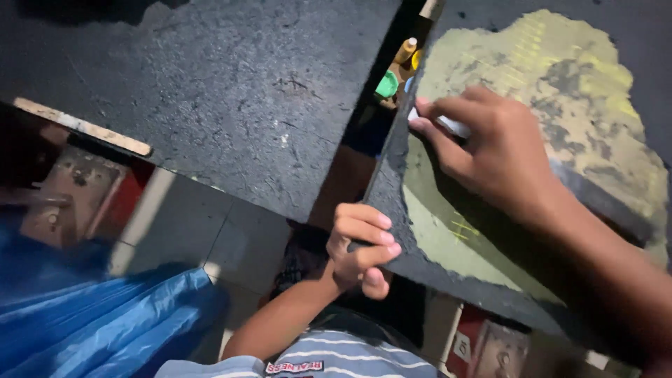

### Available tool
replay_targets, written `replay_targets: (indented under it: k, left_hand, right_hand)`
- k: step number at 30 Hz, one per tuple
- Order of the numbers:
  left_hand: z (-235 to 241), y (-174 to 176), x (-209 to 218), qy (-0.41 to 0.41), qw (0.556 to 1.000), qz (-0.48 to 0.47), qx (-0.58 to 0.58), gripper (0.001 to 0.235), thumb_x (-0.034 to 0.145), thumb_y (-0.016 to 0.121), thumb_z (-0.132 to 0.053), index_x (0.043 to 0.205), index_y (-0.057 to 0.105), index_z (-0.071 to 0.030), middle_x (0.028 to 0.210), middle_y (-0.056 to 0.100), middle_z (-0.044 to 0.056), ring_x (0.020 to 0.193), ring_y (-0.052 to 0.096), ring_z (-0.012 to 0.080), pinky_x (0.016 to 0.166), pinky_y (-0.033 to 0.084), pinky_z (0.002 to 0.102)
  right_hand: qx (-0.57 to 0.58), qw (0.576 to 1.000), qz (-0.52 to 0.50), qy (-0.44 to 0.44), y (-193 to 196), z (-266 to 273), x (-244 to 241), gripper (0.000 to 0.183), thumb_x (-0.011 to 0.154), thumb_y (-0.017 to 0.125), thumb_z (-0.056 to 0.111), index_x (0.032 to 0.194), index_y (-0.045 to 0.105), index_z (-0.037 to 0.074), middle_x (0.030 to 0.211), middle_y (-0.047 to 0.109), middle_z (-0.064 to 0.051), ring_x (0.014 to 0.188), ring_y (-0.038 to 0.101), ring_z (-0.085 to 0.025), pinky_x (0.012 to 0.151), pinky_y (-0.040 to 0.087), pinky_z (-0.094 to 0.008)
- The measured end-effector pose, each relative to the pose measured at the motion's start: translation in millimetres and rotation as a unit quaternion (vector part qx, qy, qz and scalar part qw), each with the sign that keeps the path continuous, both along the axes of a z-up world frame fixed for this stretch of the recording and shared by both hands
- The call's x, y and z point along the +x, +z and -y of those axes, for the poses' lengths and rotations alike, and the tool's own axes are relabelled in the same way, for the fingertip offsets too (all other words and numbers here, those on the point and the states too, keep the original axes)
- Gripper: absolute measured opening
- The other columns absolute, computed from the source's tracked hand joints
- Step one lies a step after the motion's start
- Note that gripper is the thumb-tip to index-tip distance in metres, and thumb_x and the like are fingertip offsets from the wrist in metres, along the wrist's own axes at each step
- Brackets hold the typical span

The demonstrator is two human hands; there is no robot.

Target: Cleaning excess residue from the edges of a printing stencil using a scraper and a ruler for precision.

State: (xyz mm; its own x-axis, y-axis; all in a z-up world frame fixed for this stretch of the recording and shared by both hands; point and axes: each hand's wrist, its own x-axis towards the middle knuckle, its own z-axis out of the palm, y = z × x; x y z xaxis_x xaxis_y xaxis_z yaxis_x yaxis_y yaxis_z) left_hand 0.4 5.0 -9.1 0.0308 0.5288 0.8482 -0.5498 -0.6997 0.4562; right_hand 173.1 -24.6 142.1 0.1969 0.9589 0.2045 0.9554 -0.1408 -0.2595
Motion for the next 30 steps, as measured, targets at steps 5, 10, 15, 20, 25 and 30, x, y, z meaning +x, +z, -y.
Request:
replay_targets:
  k: [5, 10, 15, 20, 25, 30]
  left_hand:
    - [-5.4, -0.9, 3.0, 0.023, 0.999, 0.007, 0.048, 0.039, 0.110, 0.040, -0.037, 0.091, 0.064, -0.013, 0.094, 0.058, 0.003, 0.087, 0.065, 0.0238, 0.069, 0.055, 0.035]
    - [-4.8, 5.8, 3.8, 0.022, 0.999, 0.027, 0.035, 0.036, 0.109, 0.044, -0.034, 0.089, 0.064, -0.011, 0.090, 0.060, 0.005, 0.084, 0.065, 0.0240, 0.068, 0.059, 0.034]
    - [-4.3, 4.1, 2.8, 0.021, 0.999, 0.019, 0.040, 0.038, 0.110, 0.043, -0.035, 0.089, 0.063, -0.011, 0.092, 0.060, 0.006, 0.085, 0.065, 0.0251, 0.069, 0.059, 0.035]
    - [-6.9, 3.0, 0.3, 0.013, 0.999, 0.006, 0.045, 0.037, 0.111, 0.041, -0.036, 0.093, 0.063, -0.012, 0.094, 0.059, 0.005, 0.087, 0.065, 0.0247, 0.069, 0.060, 0.035]
    - [-4.6, 3.4, -1.3, 0.006, 0.999, -0.017, 0.038, 0.034, 0.108, 0.044, -0.037, 0.095, 0.061, -0.012, 0.097, 0.055, 0.004, 0.088, 0.063, 0.0238, 0.073, 0.057, 0.033]
    - [-4.0, -5.6, -3.0, -0.012, 0.999, -0.019, 0.036, 0.028, 0.105, 0.048, -0.034, 0.095, 0.062, -0.013, 0.100, 0.055, 0.004, 0.091, 0.062, 0.0228, 0.074, 0.056, 0.032]
  right_hand:
    - [-0.045, 0.976, -0.208, -0.046, 38.9, -7.7, 1.7, 0.016, 0.099, 0.066, 0.019, 0.105, 0.071, 0.004, 0.122, 0.074, -0.019, 0.105, 0.074, -0.029, 0.080, 0.064, -0.043]
    - [-0.148, 0.986, 0.067, 0.032, 56.5, 10.8, 30.7, 0.059, 0.095, 0.064, 0.006, 0.152, 0.060, 0.019, 0.112, 0.069, -0.014, 0.071, 0.065, -0.032, 0.057, 0.046, -0.043]
    - [-0.173, 0.975, 0.125, 0.058, 50.6, 7.6, 26.4, 0.037, 0.100, 0.064, 0.026, 0.135, 0.063, 0.017, 0.113, 0.075, -0.009, 0.069, 0.072, -0.033, 0.049, 0.052, -0.045]
    - [-0.155, 0.966, 0.178, 0.105, 38.8, -2.4, 40.1, 0.036, 0.097, 0.069, 0.029, 0.131, 0.074, 0.035, 0.086, 0.068, -0.003, 0.056, 0.064, -0.030, 0.042, 0.043, -0.042]
    - [-0.159, 0.980, 0.102, 0.063, 49.8, -11.1, 12.9, 0.026, 0.098, 0.069, 0.019, 0.122, 0.079, 0.020, 0.073, 0.061, -0.011, 0.051, 0.054, -0.031, 0.044, 0.040, -0.045]
    - [-0.156, 0.984, 0.063, 0.057, 25.7, -3.2, 25.1, 0.043, 0.093, 0.073, 0.013, 0.136, 0.074, 0.021, 0.080, 0.060, -0.009, 0.051, 0.055, -0.026, 0.047, 0.040, -0.042]
